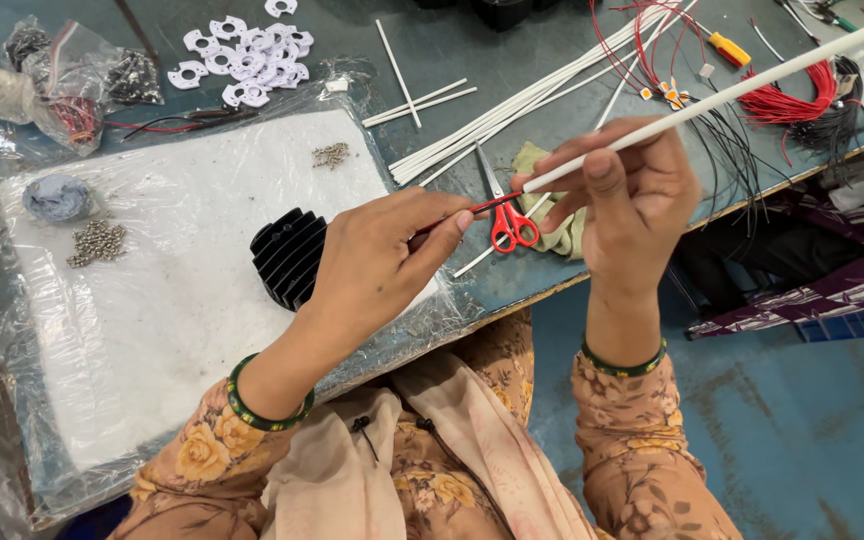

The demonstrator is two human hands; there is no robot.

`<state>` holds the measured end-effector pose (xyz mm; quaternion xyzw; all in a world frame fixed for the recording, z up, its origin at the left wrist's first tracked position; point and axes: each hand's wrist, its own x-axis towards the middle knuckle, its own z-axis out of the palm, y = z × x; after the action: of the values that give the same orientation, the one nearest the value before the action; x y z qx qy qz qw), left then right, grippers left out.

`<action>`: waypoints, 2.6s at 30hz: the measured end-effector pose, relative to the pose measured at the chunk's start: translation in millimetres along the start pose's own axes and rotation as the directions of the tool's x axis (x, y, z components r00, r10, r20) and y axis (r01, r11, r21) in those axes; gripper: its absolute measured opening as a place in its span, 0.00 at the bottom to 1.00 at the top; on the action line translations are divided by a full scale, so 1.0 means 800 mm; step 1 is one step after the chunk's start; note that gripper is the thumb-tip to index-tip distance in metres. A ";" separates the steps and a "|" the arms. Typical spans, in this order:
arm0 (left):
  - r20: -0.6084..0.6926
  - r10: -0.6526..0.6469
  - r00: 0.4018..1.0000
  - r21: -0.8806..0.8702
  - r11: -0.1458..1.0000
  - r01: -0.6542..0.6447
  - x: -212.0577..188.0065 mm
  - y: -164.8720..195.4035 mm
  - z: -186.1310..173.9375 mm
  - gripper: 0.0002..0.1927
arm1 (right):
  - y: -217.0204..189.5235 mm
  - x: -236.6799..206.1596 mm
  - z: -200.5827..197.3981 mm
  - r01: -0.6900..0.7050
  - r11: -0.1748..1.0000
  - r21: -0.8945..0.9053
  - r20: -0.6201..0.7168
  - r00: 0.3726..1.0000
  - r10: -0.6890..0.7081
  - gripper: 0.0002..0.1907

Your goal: The person inserts a white plastic tube into a black finned housing, threads red and black wires through it, and secures the tube with a green rotary tool. The person then places small metal beads into the housing and uses the rotary tool to press the tube into place.

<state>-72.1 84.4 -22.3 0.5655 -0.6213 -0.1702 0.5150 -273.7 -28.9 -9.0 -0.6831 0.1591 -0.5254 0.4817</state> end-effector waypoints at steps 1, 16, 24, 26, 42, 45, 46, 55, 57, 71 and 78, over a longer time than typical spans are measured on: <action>0.009 -0.007 1.000 0.012 1.000 0.007 0.000 0.000 0.000 0.10 | 0.001 -0.001 0.002 0.002 1.000 0.001 0.000 1.000 -0.002 0.16; 0.219 -0.022 0.975 -0.139 0.989 0.054 0.005 -0.051 -0.031 0.29 | 0.027 -0.007 0.059 0.146 0.945 -0.293 0.218 0.972 -0.083 0.06; 0.234 -0.150 0.961 0.160 0.981 0.114 -0.066 -0.139 -0.057 0.19 | 0.012 0.011 0.063 0.046 0.970 -0.239 0.258 0.966 0.017 0.06; 0.176 -0.148 0.973 0.209 0.972 0.110 -0.076 -0.155 -0.038 0.11 | 0.013 0.012 0.070 0.017 0.986 -0.165 0.249 0.968 0.026 0.06; 0.057 -0.342 0.938 -0.072 0.936 0.346 -0.095 -0.155 -0.102 0.20 | 0.135 -0.050 0.178 0.219 0.843 -0.492 0.462 0.886 0.039 0.08; 0.046 -0.312 0.949 -0.078 0.946 0.315 -0.102 -0.145 -0.116 0.18 | 0.137 -0.047 0.175 0.235 0.817 -0.526 0.479 0.876 0.056 0.09; 0.046 -0.287 0.957 -0.089 0.953 0.290 -0.102 -0.142 -0.117 0.17 | 0.138 -0.048 0.175 0.225 0.818 -0.530 0.486 0.871 0.075 0.09; 0.008 -0.194 0.981 -0.104 0.975 0.194 -0.085 -0.137 -0.115 0.18 | 0.166 -0.055 0.195 0.173 0.788 -0.592 0.449 0.882 0.144 0.15; 0.018 -0.199 0.980 -0.095 0.975 0.200 -0.084 -0.134 -0.109 0.18 | 0.168 -0.054 0.197 0.226 0.758 -0.612 0.464 0.879 0.112 0.12; -0.016 -0.076 0.997 -0.037 0.996 0.076 -0.070 -0.157 -0.092 0.11 | 0.181 -0.051 0.186 -0.026 0.919 -0.393 0.454 0.864 0.218 0.09; -0.030 -0.221 0.975 0.220 0.950 0.223 -0.121 -0.191 -0.116 0.56 | 0.193 -0.048 0.187 -0.036 0.946 -0.323 0.459 0.868 0.190 0.08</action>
<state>69.6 157.6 -148.6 0.6861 -0.5677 -0.1552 0.4276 -114.4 -2.6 -155.7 -0.8477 0.1524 -0.2774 0.4256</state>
